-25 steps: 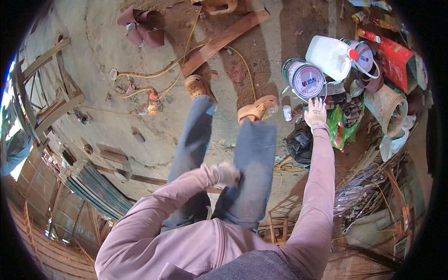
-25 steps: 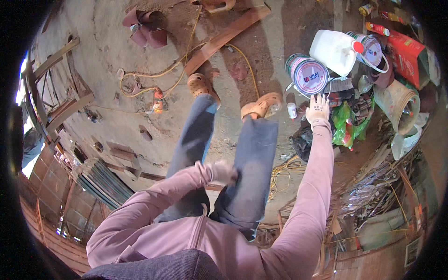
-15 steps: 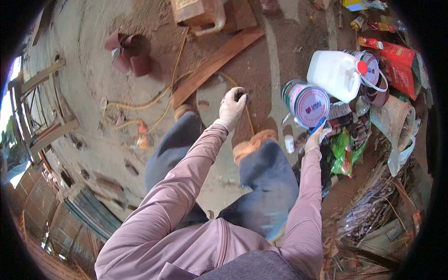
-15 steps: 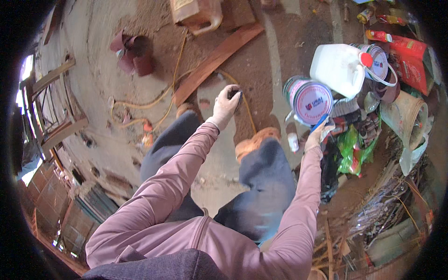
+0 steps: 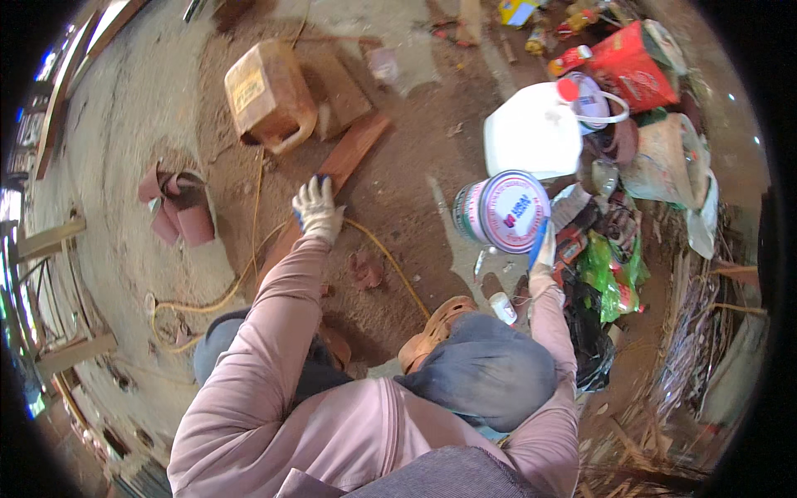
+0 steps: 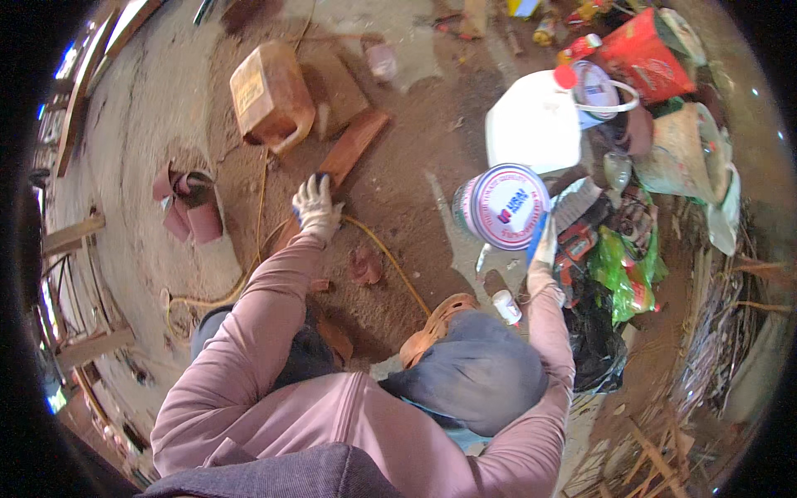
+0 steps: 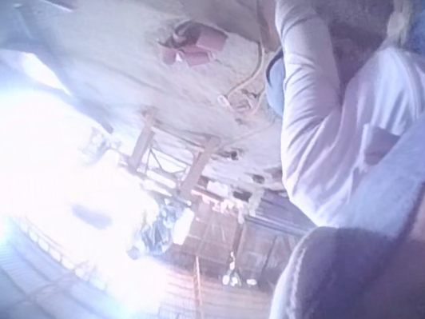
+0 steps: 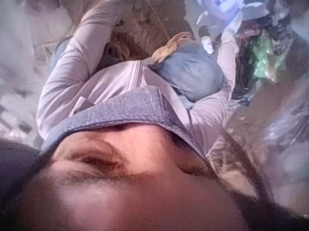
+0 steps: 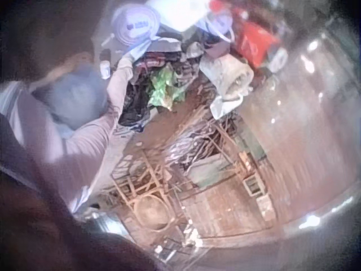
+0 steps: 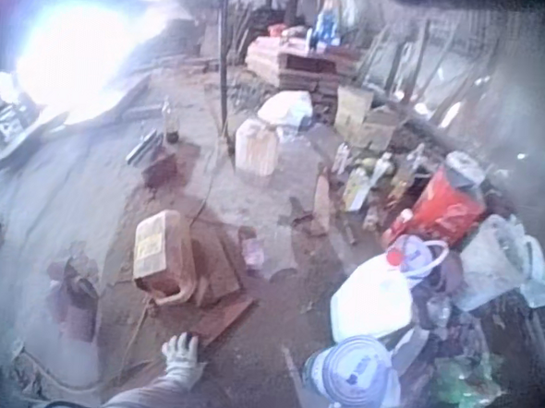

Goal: The person walks through a cluttered workshop, picks up a paint can, and then retrieves a paint sprayer. They pour liquid from a container into the sprayer's reservoir and use a brush to stir the contents.

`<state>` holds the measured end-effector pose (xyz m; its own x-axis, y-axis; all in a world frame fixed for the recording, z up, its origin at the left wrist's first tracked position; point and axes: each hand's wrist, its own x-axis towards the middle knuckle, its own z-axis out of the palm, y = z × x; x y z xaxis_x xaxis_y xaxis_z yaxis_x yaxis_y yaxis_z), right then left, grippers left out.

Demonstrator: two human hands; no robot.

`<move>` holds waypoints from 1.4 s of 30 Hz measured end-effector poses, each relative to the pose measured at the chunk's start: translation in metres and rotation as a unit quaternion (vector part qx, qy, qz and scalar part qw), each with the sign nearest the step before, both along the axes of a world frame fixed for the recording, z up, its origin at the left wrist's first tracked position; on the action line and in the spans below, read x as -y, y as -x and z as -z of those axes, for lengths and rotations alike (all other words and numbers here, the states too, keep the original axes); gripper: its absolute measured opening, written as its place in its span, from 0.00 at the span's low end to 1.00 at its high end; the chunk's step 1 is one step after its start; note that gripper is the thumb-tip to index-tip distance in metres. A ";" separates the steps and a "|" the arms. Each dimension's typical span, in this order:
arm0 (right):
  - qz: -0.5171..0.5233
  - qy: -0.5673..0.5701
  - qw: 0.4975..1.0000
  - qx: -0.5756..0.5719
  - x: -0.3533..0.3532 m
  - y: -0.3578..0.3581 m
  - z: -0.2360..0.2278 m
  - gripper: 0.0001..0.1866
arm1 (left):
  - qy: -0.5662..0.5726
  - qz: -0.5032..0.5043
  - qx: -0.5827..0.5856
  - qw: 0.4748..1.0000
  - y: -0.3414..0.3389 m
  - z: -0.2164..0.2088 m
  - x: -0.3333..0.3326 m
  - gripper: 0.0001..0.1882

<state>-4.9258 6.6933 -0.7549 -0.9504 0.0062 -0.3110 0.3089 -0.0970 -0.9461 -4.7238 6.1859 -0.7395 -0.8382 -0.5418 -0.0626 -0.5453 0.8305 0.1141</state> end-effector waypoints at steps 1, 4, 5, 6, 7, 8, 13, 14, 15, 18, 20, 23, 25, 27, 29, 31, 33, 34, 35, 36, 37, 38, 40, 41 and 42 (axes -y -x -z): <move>0.018 -0.005 1.000 0.000 0.012 -0.002 -0.001 0.32 | -0.001 -0.017 0.022 1.000 -0.004 -0.004 0.008 0.46; -0.050 -0.028 0.996 -0.069 0.056 -0.014 -0.021 0.32 | 0.005 -0.053 0.039 0.998 -0.022 -0.005 0.037 0.48; -0.082 -0.063 0.993 -0.066 0.061 -0.007 -0.030 0.32 | 0.003 -0.032 0.037 0.999 -0.024 -0.003 0.047 0.49; -0.117 -0.061 0.984 -0.117 0.063 -0.008 -0.037 0.31 | -0.002 -0.011 0.045 0.999 -0.034 0.002 0.048 0.50; -0.071 -0.061 0.989 -0.113 0.039 -0.008 -0.027 0.30 | 0.031 0.015 0.045 0.998 -0.028 0.001 0.038 0.50; -0.025 -0.062 0.992 -0.111 0.013 -0.003 -0.020 0.29 | 0.039 0.035 0.051 0.997 -0.016 -0.001 0.032 0.50; 0.051 -0.015 0.965 0.258 0.032 -0.034 -0.058 0.28 | 0.029 0.091 0.134 0.986 -0.016 -0.033 0.088 0.52; 0.030 0.035 0.954 0.296 0.038 -0.037 -0.065 0.28 | 0.027 0.126 0.135 0.983 -0.016 -0.038 0.111 0.52; 0.004 0.085 0.939 0.334 0.051 -0.040 -0.072 0.28 | 0.027 0.156 0.137 0.978 -0.021 -0.045 0.135 0.52; 0.047 0.197 0.935 0.290 0.065 -0.045 -0.093 0.23 | -0.022 0.203 0.204 0.957 -0.031 -0.091 0.170 0.52; 0.097 0.255 0.928 0.254 0.064 -0.039 -0.098 0.16 | -0.028 0.213 0.239 0.947 -0.049 -0.113 0.189 0.52; 0.023 0.333 0.922 0.193 0.056 -0.028 -0.139 0.10 | -0.023 0.176 0.291 0.940 -0.078 -0.135 0.204 0.52; -0.025 0.296 0.936 0.189 0.072 -0.021 -0.170 0.07 | -0.006 0.132 0.305 0.943 -0.102 -0.119 0.213 0.51; -0.009 0.188 0.965 0.181 0.116 -0.030 -0.200 0.07 | 0.001 0.098 0.308 0.947 -0.128 -0.082 0.227 0.50; -0.065 0.170 0.971 0.154 0.114 -0.028 -0.199 0.06 | 0.021 0.094 0.337 0.937 -0.133 -0.053 0.215 0.48; -0.007 0.115 0.983 0.144 0.137 -0.037 -0.217 0.07 | 0.007 0.100 0.281 0.955 -0.151 -0.026 0.225 0.45; 0.047 0.066 0.986 0.149 0.138 -0.037 -0.218 0.10 | -0.002 0.094 0.246 0.965 -0.145 -0.018 0.218 0.41; 0.029 0.099 0.985 0.140 0.126 -0.034 -0.215 0.09 | -0.017 0.091 0.231 0.969 -0.134 -0.031 0.201 0.41; 0.011 0.133 0.982 0.130 0.114 -0.035 -0.217 0.09 | -0.030 0.088 0.215 0.972 -0.128 -0.039 0.193 0.40; 0.033 0.119 0.987 0.104 0.118 -0.039 -0.220 0.09 | -0.024 0.075 0.175 0.981 -0.136 -0.037 0.198 0.38; 0.059 0.103 0.990 0.073 0.120 -0.045 -0.228 0.09 | -0.014 0.076 0.150 0.986 -0.138 -0.037 0.201 0.37; 0.069 0.079 0.993 0.056 0.112 -0.046 -0.222 0.08 | -0.004 0.076 0.125 0.989 -0.139 -0.036 0.202 0.37; 0.034 0.033 0.998 0.035 0.080 -0.046 -0.216 0.09 | 0.008 0.064 0.066 0.996 -0.138 -0.031 0.209 0.37; 0.028 -0.003 0.999 0.030 0.073 -0.051 -0.219 0.12 | 0.016 0.061 0.040 0.997 -0.135 -0.026 0.210 0.37; 0.021 -0.036 0.999 0.026 0.066 -0.056 -0.218 0.15 | 0.027 0.058 0.017 0.998 -0.131 -0.024 0.208 0.37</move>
<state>-4.8699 6.6271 -0.5367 -0.9316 0.0692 -0.3568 0.3546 -0.0421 -0.9341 -4.5930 5.9776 -0.7156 -0.8935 -0.4440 -0.0664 -0.4474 0.8929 0.0502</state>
